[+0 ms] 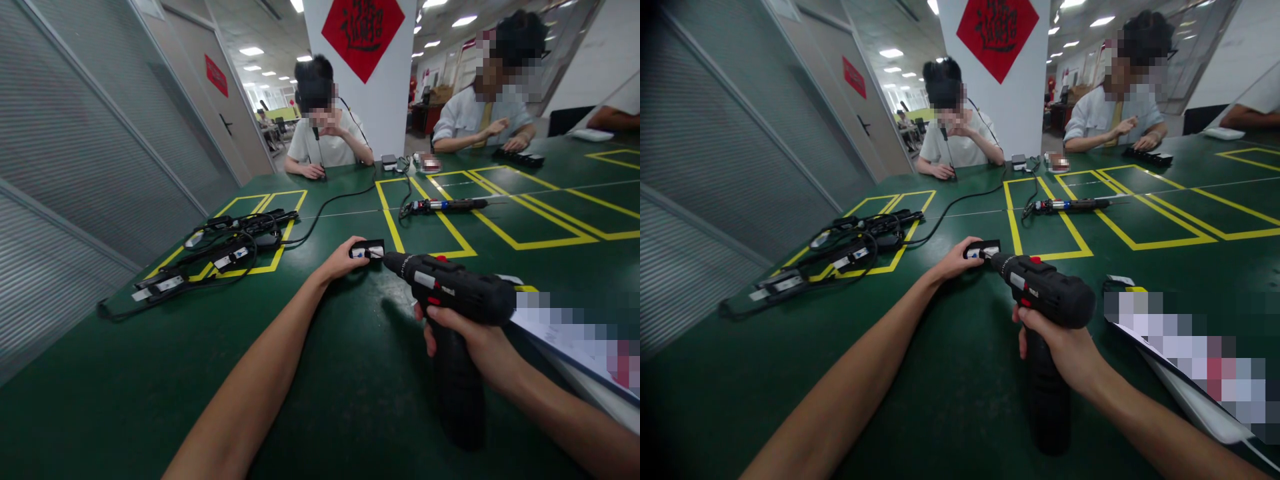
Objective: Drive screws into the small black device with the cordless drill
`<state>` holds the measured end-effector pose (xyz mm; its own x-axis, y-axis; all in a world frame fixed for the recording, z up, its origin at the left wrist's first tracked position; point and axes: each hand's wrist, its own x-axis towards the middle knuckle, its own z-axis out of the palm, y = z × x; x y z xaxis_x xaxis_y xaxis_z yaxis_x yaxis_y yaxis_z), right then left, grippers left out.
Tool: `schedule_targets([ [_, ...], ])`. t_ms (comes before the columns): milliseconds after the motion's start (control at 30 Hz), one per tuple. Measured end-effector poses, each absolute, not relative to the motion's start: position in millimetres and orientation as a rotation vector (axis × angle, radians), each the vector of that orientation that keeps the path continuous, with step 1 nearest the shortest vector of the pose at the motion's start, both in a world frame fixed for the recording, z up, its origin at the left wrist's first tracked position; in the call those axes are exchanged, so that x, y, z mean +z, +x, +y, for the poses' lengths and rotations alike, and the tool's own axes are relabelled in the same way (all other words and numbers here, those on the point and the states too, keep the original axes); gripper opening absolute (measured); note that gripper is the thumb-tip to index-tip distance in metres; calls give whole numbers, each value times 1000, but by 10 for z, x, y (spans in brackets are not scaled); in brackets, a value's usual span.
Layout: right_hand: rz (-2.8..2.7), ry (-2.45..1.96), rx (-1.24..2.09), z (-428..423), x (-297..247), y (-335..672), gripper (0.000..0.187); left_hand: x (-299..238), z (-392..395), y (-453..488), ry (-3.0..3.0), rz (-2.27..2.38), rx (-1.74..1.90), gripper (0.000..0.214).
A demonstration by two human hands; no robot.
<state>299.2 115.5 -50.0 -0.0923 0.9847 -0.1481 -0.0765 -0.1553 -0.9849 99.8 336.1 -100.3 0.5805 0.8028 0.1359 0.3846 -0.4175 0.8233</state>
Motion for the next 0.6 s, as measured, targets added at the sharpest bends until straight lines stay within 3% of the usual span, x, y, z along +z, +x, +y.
schedule_targets([
  [600, -1138, -1228, 1432, 1153, -513, 3005, 22, -1020, 3371, 989, 2047, 924, 692, 53],
])
